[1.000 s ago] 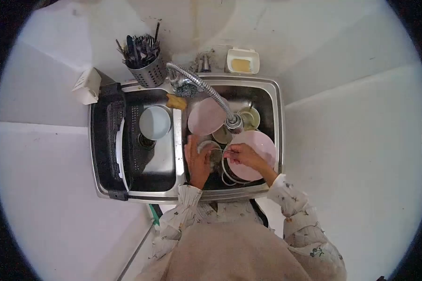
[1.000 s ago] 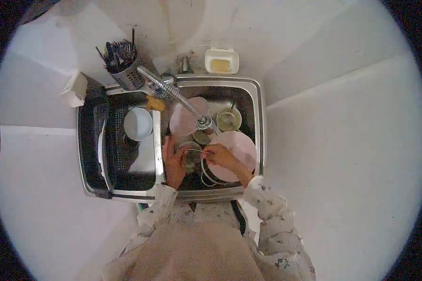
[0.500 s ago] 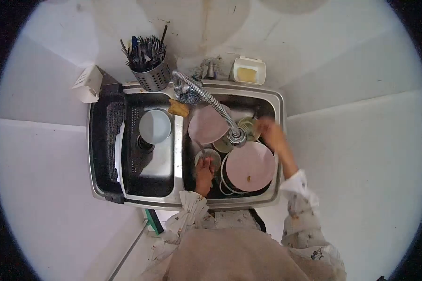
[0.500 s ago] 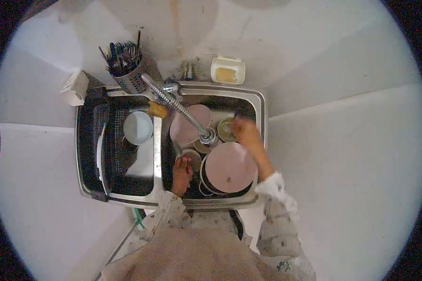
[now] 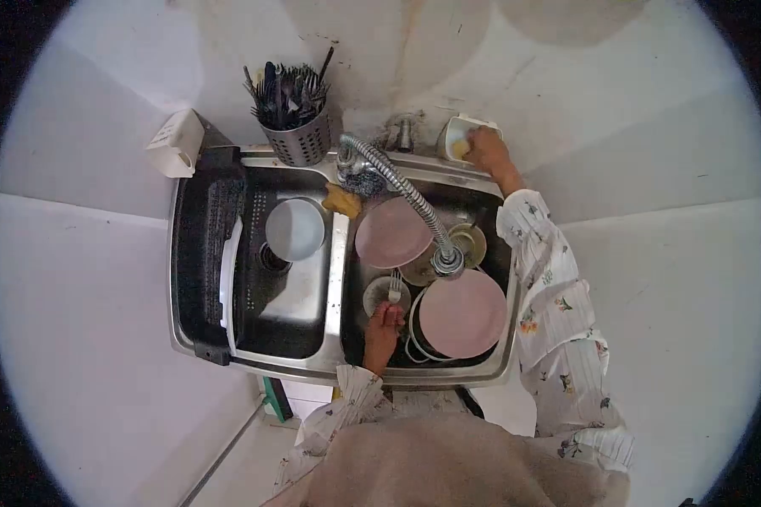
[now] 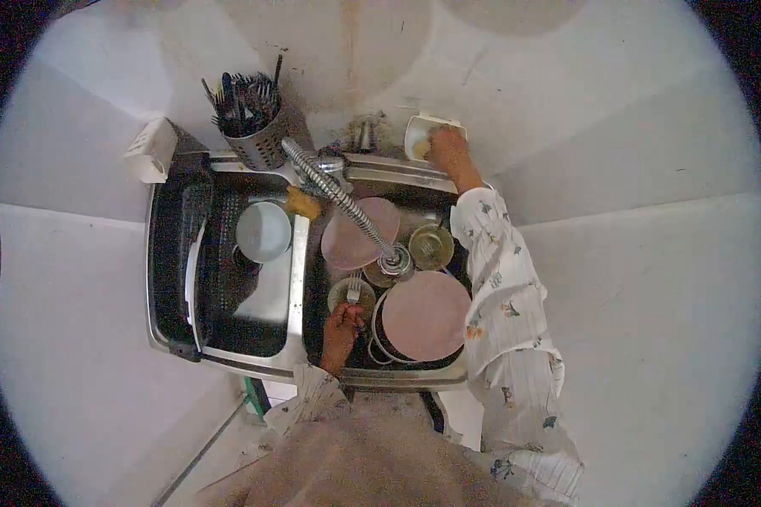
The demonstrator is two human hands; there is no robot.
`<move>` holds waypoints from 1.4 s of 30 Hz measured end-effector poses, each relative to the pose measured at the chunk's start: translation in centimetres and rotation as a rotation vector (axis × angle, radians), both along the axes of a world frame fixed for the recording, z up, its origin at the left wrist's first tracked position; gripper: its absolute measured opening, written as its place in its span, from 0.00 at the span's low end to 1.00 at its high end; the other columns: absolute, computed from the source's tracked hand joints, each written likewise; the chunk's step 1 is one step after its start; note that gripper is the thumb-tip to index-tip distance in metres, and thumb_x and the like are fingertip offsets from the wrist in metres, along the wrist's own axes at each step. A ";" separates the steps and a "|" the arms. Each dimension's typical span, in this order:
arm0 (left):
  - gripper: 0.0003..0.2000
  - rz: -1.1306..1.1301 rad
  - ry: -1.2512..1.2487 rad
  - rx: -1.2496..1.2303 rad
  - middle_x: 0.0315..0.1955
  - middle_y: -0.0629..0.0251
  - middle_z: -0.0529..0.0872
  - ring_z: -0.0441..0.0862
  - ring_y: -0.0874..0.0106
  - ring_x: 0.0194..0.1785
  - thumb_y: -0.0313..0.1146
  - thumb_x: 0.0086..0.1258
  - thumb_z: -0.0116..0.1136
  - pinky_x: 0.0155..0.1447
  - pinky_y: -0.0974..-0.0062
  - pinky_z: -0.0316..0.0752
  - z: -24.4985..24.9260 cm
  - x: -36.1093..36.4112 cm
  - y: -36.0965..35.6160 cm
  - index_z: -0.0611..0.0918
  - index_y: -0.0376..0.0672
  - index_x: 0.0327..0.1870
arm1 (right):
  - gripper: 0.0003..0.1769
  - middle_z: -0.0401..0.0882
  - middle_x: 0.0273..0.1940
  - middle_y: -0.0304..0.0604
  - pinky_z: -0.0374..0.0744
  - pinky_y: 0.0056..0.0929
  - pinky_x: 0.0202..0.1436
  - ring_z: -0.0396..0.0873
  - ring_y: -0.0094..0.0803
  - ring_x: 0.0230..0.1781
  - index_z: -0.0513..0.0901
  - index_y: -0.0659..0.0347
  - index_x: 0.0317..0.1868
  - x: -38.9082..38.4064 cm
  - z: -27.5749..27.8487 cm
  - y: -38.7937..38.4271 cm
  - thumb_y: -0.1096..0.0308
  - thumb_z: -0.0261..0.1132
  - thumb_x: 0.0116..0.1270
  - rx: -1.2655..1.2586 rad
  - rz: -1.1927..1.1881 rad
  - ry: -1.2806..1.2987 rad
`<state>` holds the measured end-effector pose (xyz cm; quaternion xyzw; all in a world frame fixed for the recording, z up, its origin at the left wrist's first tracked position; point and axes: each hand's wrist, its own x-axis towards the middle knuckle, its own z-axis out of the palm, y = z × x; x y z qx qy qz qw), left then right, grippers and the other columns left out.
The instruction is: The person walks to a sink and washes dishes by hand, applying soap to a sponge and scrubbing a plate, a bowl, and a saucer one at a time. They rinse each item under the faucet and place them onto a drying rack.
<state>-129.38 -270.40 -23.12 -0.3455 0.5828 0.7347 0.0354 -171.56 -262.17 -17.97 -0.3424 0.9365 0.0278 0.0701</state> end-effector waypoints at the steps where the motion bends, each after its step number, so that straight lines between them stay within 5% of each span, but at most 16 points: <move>1: 0.17 -0.019 -0.017 -0.012 0.25 0.70 0.77 0.72 0.79 0.27 0.46 0.74 0.43 0.27 0.81 0.66 0.5 -0.2 -0.1 0.76 0.40 0.38 | 0.25 0.78 0.41 0.57 0.74 0.44 0.50 0.76 0.50 0.45 0.76 0.64 0.45 0.4 0.1 0.0 0.58 0.69 0.48 0.001 0.004 0.001; 3: 0.16 -0.038 -0.039 -0.025 0.25 0.70 0.77 0.73 0.80 0.27 0.45 0.74 0.42 0.27 0.82 0.66 0.6 -0.4 -0.1 0.76 0.40 0.39 | 0.20 0.79 0.42 0.54 0.75 0.45 0.50 0.77 0.51 0.45 0.78 0.63 0.44 1.4 -0.2 0.2 0.63 0.68 0.51 -0.308 -0.105 0.002; 6: 0.15 -0.030 0.048 -0.029 0.25 0.69 0.77 0.73 0.80 0.26 0.43 0.74 0.42 0.26 0.81 0.66 0.2 -0.2 0.4 0.76 0.40 0.38 | 0.18 0.78 0.42 0.56 0.74 0.46 0.50 0.77 0.53 0.45 0.77 0.62 0.45 2.0 -0.3 0.4 0.64 0.65 0.55 -0.426 -0.116 -0.055; 13: 0.16 -0.076 0.001 -0.036 0.23 0.67 0.77 0.71 0.80 0.22 0.44 0.74 0.42 0.25 0.80 0.65 1.1 -0.3 0.8 0.75 0.39 0.39 | 0.16 0.77 0.43 0.59 0.74 0.46 0.50 0.76 0.54 0.46 0.76 0.63 0.47 0.9 -0.5 0.7 0.73 0.57 0.57 -0.256 0.046 0.041; 19: 0.16 -0.144 -0.011 -0.107 0.25 0.65 0.80 0.70 0.80 0.21 0.44 0.75 0.41 0.26 0.78 0.66 2.5 -0.6 0.1 0.76 0.39 0.40 | 0.16 0.75 0.44 0.60 0.73 0.45 0.50 0.74 0.55 0.47 0.76 0.64 0.46 0.9 -1.7 0.0 0.73 0.57 0.55 -0.580 -0.116 0.091; 22: 0.15 -0.127 0.047 -0.131 0.27 0.65 0.80 0.70 0.79 0.23 0.42 0.75 0.42 0.29 0.78 0.68 1.7 -0.7 0.0 0.76 0.39 0.42 | 0.15 0.77 0.42 0.56 0.75 0.41 0.47 0.76 0.49 0.43 0.77 0.63 0.48 2.6 -0.3 1.1 0.68 0.57 0.60 -0.787 -0.394 -0.117; 24: 0.12 -0.086 -0.016 -0.045 0.29 0.67 0.79 0.71 0.79 0.26 0.38 0.75 0.43 0.35 0.78 0.70 2.2 -0.6 -0.2 0.75 0.38 0.43 | 0.14 0.78 0.40 0.50 0.75 0.36 0.45 0.76 0.38 0.41 0.77 0.62 0.49 8.7 2.7 3.3 0.65 0.55 0.66 -1.340 -0.646 -0.576; 26: 0.12 -0.067 0.052 -0.069 0.28 0.68 0.79 0.71 0.78 0.27 0.37 0.75 0.42 0.35 0.77 0.69 2.1 -0.2 -0.3 0.75 0.38 0.42 | 0.34 0.78 0.42 0.40 0.73 0.32 0.46 0.76 0.31 0.37 0.75 0.62 0.54 15.3 2.5 6.4 0.40 0.44 0.68 -1.135 -0.632 -0.619; 27: 0.12 -0.039 0.122 -0.093 0.28 0.68 0.78 0.72 0.78 0.28 0.37 0.75 0.42 0.36 0.77 0.69 1.9 -0.1 -0.3 0.75 0.38 0.42 | 0.37 0.77 0.42 0.39 0.73 0.28 0.42 0.75 0.29 0.37 0.75 0.64 0.54 19.2 2.2 6.3 0.36 0.46 0.66 -1.248 -0.605 -0.565; 28: 0.12 -0.047 0.125 -0.092 0.28 0.68 0.78 0.72 0.78 0.28 0.37 0.75 0.42 0.36 0.77 0.69 1.6 -0.1 -0.5 0.75 0.38 0.42 | 0.39 0.77 0.42 0.39 0.73 0.25 0.40 0.75 0.27 0.38 0.75 0.65 0.54 21.3 -3.5 9.5 0.34 0.48 0.64 -1.176 -0.551 -0.609; 32: 0.11 -0.128 0.047 -0.139 0.25 0.63 0.79 0.75 0.72 0.28 0.35 0.74 0.42 0.38 0.73 0.70 -1.4 0.9 -0.8 0.76 0.39 0.42 | 0.29 0.76 0.41 0.39 0.75 0.26 0.38 0.74 0.25 0.37 0.74 0.62 0.55 32.9 -0.4 7.6 0.45 0.54 0.67 -1.280 -0.895 -1.229; 33: 0.10 -0.151 0.041 -0.216 0.24 0.62 0.79 0.76 0.70 0.28 0.34 0.74 0.42 0.37 0.71 0.70 -1.8 1.0 -0.9 0.76 0.39 0.42 | 0.29 0.76 0.41 0.39 0.75 0.26 0.38 0.74 0.25 0.37 0.74 0.62 0.55 34.3 -1.3 6.6 0.45 0.54 0.67 -1.289 -0.899 -1.224; 35: 0.10 -0.185 0.026 -0.263 0.24 0.60 0.79 0.77 0.68 0.28 0.34 0.73 0.42 0.37 0.69 0.70 1.3 0.5 -1.0 0.76 0.38 0.42 | 0.19 0.75 0.43 0.46 0.75 0.30 0.41 0.76 0.34 0.35 0.75 0.58 0.53 36.6 -3.1 4.2 0.63 0.61 0.63 -1.090 -0.644 -0.706; 38: 0.09 -0.206 0.078 -0.476 0.23 0.56 0.79 0.79 0.65 0.28 0.32 0.71 0.44 0.35 0.66 0.71 1.8 0.6 -0.5 0.76 0.38 0.42 | 0.23 0.73 0.47 0.54 0.75 0.38 0.46 0.76 0.47 0.38 0.76 0.58 0.51 36.4 1.1 0.7 0.76 0.63 0.51 -0.807 -0.283 -0.289; 40: 0.09 -0.192 0.156 -0.639 0.24 0.55 0.79 0.79 0.64 0.28 0.31 0.70 0.44 0.34 0.65 0.71 1.7 0.8 -0.8 0.76 0.38 0.42 | 0.25 0.74 0.48 0.55 0.75 0.42 0.47 0.75 0.51 0.41 0.75 0.58 0.50 35.9 -0.7 0.5 0.76 0.62 0.48 -0.731 -0.275 -0.238; 42: 0.09 -0.347 -0.070 -0.530 0.24 0.51 0.79 0.79 0.61 0.28 0.28 0.66 0.46 0.35 0.65 0.72 2.2 1.1 -1.5 0.75 0.37 0.44 | 0.26 0.74 0.49 0.56 0.74 0.46 0.48 0.74 0.56 0.44 0.75 0.58 0.50 35.9 -2.1 0.6 0.77 0.61 0.44 -0.652 -0.258 -0.190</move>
